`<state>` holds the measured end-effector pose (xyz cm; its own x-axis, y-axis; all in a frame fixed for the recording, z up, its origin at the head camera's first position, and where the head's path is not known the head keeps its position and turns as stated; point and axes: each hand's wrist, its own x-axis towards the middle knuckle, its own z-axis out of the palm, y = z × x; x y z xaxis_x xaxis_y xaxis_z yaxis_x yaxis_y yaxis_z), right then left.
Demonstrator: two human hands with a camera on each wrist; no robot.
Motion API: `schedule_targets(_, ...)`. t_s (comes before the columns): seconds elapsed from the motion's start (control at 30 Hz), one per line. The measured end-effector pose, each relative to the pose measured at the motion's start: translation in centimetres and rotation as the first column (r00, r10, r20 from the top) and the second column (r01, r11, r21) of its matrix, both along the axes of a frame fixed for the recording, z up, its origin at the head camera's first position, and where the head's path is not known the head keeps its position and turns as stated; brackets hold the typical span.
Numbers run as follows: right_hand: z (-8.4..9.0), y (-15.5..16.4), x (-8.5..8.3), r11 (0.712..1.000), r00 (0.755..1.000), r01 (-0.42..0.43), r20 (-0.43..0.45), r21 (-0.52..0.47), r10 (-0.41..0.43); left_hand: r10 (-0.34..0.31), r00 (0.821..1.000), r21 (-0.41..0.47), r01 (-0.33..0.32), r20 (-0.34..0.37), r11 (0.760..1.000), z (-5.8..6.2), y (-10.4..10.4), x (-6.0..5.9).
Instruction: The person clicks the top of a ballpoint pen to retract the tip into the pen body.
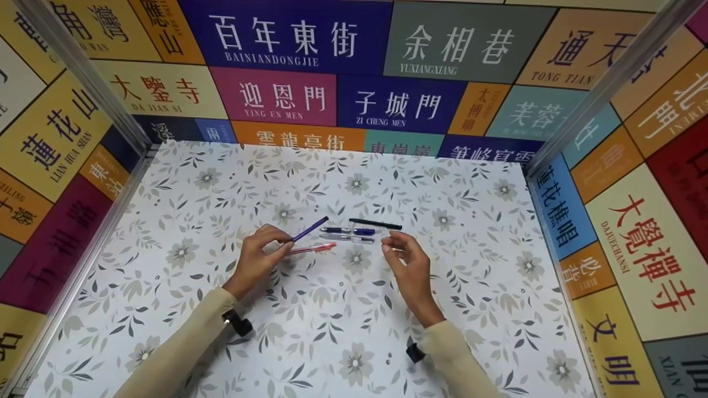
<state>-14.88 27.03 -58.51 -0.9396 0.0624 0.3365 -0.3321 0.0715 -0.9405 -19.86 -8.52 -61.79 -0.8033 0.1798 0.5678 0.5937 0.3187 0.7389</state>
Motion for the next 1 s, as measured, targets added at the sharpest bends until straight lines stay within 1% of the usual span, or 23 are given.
schedule_targets(0.3, 0.1, -0.6, 0.0, 1.000, 0.999, -0.028, -0.018, -0.011, 0.028, -0.019, 1.000, 0.018, 0.019, -0.022, 1.000, 0.2, 1.2, 0.2)
schedule_targets(0.6, 0.2, -1.1, -0.1, 0.997, 0.997, -0.068, -0.031, -0.042, 0.067, -0.036, 0.998, 0.059, 0.039, -0.056, 0.998, 0.5, 2.7, 0.4)
schedule_targets(0.83, 0.5, -1.7, -0.1, 0.996, 0.998, -0.067, -0.013, -0.058, 0.066, -0.066, 0.997, 0.024, 0.067, -0.049, 0.997, 0.5, 3.5, 0.6)
schedule_targets(1.0, 0.6, -2.3, -0.3, 0.995, 0.997, -0.074, -0.012, -0.063, 0.074, -0.074, 0.996, 0.025, 0.076, -0.046, 0.997, 0.6, 4.2, 0.7)
